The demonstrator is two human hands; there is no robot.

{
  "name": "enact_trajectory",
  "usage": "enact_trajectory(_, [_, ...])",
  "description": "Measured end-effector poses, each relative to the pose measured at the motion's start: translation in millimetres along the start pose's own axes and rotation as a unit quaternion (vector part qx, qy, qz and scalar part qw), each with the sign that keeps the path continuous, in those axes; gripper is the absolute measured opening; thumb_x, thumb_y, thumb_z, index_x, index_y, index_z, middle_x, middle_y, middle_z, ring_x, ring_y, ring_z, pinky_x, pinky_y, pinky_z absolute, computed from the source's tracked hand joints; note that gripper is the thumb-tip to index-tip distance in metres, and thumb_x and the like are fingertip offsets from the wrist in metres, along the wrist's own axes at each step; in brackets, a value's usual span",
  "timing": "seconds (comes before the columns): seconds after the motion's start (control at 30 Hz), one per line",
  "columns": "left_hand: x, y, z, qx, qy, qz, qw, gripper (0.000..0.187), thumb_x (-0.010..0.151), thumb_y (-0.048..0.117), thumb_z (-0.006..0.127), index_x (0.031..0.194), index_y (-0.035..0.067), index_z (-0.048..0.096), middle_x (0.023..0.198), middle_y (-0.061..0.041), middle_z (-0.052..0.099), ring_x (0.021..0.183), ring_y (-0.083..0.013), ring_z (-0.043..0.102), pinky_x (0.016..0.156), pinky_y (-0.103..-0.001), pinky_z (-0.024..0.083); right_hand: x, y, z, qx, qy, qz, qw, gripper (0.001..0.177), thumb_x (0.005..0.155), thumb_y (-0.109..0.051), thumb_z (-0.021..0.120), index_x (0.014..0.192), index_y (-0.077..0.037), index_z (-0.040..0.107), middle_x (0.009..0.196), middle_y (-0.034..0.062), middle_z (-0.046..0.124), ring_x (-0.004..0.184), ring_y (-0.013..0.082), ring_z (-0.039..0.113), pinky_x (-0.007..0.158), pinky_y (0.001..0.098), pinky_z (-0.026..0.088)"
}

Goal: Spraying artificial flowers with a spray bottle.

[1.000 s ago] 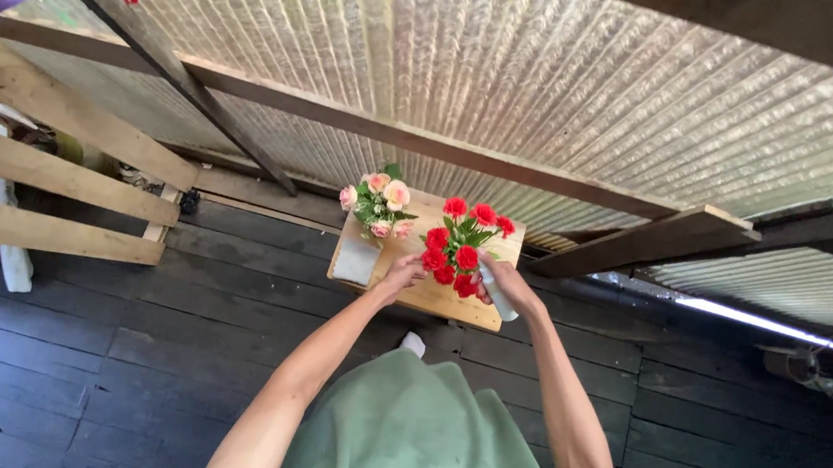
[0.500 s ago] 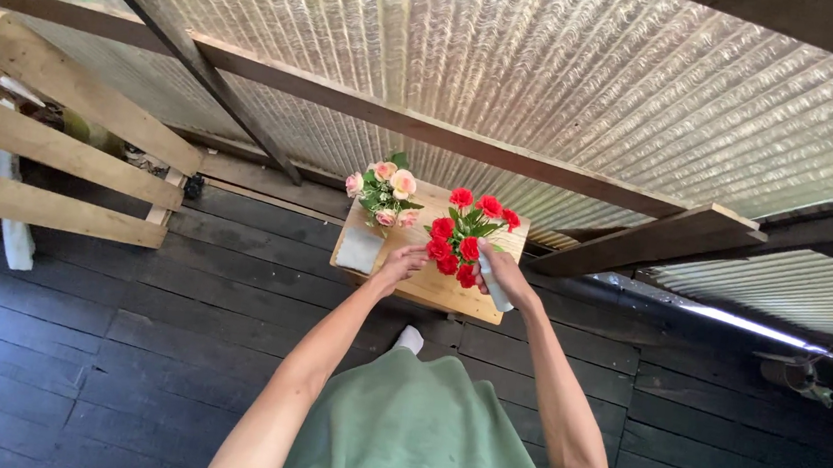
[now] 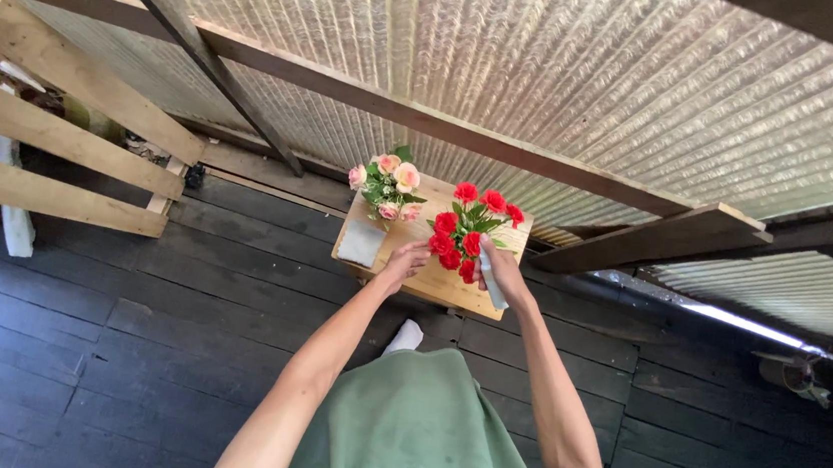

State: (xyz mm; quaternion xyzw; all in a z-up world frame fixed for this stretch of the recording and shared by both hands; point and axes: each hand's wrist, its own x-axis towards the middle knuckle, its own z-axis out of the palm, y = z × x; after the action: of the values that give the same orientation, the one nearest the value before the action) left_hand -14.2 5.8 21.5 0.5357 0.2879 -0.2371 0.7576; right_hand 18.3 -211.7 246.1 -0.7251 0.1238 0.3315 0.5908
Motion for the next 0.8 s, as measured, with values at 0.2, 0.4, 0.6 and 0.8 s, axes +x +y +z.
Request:
enact_trajectory(0.2, [22.7,-11.3,7.7,0.01,-0.01,-0.016,1.0,0.06,0.078,0.039,0.087,0.131,0.023,0.065,0.115,0.002,0.074,0.093,-0.0119,0.071,0.068,-0.022,0.053,9.9,13.8,-3.8,0.008,0.033,-0.008,0.999,0.059,0.103,-0.051,0.051,0.073,-0.004,0.068,0.057,0.012,0.064,0.046,0.0214,0.065,0.048,0.0316,0.057])
enact_trajectory(0.4, [20.7,-7.6,15.2,0.014,-0.026,-0.003,1.0,0.063,0.077,0.034,0.09,0.132,0.018,0.062,0.116,0.002,0.071,0.093,-0.0139,0.072,0.07,-0.022,0.052,4.3,19.7,-7.6,-0.009,0.018,-0.008,1.0,0.063,0.1,-0.059,0.056,0.07,-0.005,0.07,0.053,0.0118,0.062,0.042,0.0213,0.064,0.044,0.0307,0.056])
enact_trajectory(0.6, [8.0,-1.1,19.2,0.029,-0.006,0.014,0.999,0.055,0.076,0.039,0.091,0.121,0.018,0.067,0.104,0.006,0.074,0.085,-0.0101,0.074,0.065,-0.02,0.05,-5.0,-1.3,-15.6,0.088,0.133,-0.059,0.985,0.063,0.102,-0.057,0.052,0.071,-0.004,0.065,0.054,0.0117,0.061,0.042,0.0217,0.064,0.044,0.0311,0.055])
enact_trajectory(0.8, [17.4,-7.6,7.2,0.072,0.007,0.037,0.997,0.047,0.082,0.044,0.086,0.118,0.019,0.068,0.104,0.007,0.077,0.083,-0.0086,0.074,0.065,-0.02,0.049,-14.8,9.2,11.9,-0.059,-0.018,0.007,0.998,0.066,0.095,-0.064,0.062,0.072,-0.002,0.07,0.055,0.0156,0.063,0.044,0.0258,0.066,0.045,0.0351,0.057])
